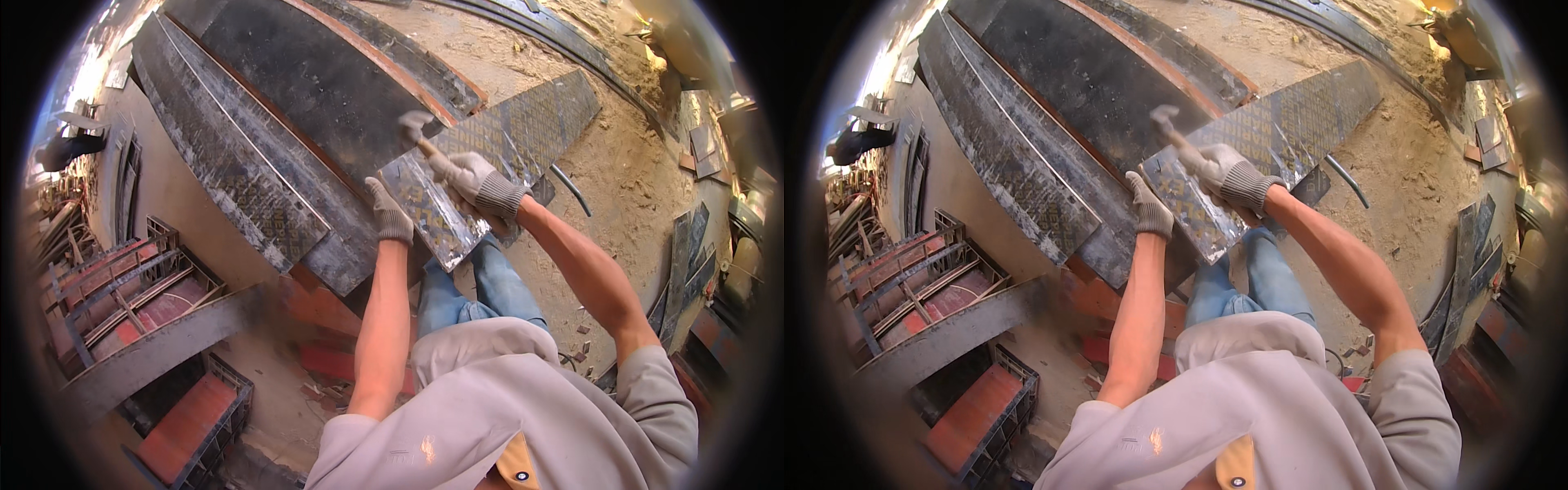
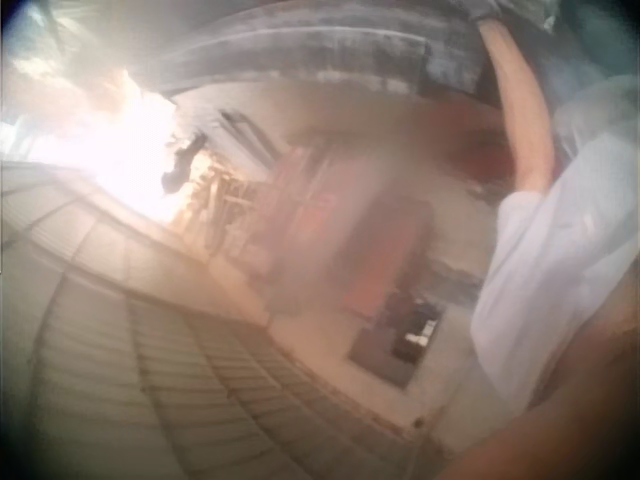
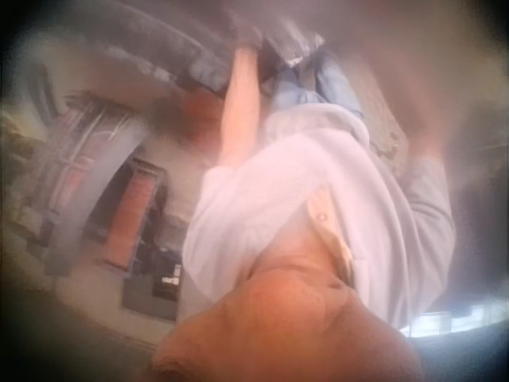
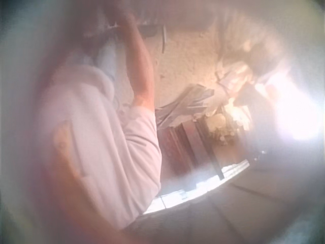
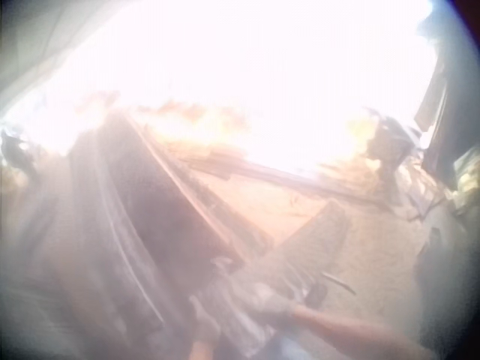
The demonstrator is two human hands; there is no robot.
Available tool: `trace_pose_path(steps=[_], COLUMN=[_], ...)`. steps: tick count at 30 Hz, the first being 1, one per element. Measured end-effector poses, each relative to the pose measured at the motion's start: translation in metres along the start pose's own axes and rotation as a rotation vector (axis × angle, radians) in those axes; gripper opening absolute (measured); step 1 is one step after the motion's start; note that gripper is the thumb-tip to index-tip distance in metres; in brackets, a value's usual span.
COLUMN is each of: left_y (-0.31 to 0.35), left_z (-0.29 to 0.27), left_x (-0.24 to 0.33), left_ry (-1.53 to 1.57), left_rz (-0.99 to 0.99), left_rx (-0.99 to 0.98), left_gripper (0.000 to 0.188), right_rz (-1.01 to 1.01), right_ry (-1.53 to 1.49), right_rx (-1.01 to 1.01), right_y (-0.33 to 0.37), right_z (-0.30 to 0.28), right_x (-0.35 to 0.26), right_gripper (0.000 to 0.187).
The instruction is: The person uses a hammer to chip away and peel off a dark, patterned material from large metal sheets. They lift and reposition the sheets to access different areas and discard the removed pieces.
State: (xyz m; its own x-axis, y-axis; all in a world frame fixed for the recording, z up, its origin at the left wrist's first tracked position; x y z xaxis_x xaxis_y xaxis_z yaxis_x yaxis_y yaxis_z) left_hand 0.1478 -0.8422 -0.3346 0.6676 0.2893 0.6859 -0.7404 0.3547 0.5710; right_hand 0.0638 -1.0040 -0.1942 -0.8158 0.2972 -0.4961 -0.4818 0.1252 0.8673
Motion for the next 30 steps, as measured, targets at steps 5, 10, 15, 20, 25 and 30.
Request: trace_pose_path(steps=[5,10,15,20,25,30], left_y=[0.002,-0.002,0.000,0.005,0.000,-0.003], left_z=[-0.001,0.003,0.022,0.030,0.026,0.021], left_x=[0.006,-0.004,0.007,0.011,-0.001,-0.008], left_ry=[-0.090,0.071,0.033,-0.131,0.028,0.031], left_rz=[0.085,-0.057,0.031,0.111,0.033,-0.022], left_rx=[0.056,0.097,-0.010,-0.076,-0.036,0.001], left_gripper=[0.096,0.089,0.086,0.086,0.087,0.095], right_rz=[0.001,-0.019,-0.053,0.022,-0.103,0.031], right_ry=[0.138,-0.023,0.466,0.036,0.051,0.127], right_rx=[-0.097,0.122,0.212,0.034,0.133,0.175], right_y=[0.005,0.007,0.011,0.009,0.003,-0.004], right_z=[0.017,-0.001,0.002,0.007,-0.001,-0.007], right_x=[-0.006,-0.004,-0.002,-0.001,-0.011,0.008], right_gripper=[0.069,0.064,0.076,0.076,0.067,0.066])
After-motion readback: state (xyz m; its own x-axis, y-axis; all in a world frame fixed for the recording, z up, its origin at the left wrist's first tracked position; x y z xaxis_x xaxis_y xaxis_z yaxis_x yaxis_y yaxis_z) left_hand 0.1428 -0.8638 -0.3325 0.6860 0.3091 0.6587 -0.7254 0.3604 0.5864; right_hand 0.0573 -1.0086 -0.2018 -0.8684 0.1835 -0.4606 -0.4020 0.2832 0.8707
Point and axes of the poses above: each hand's wrist, its own y-axis away from the middle knuckle, its own z-axis out of the palm, x = y × z, the point moved 7 cm from there along -y, towards the middle knuckle, and after that the axes turned 13 degrees about z, right-handed, at the moved point
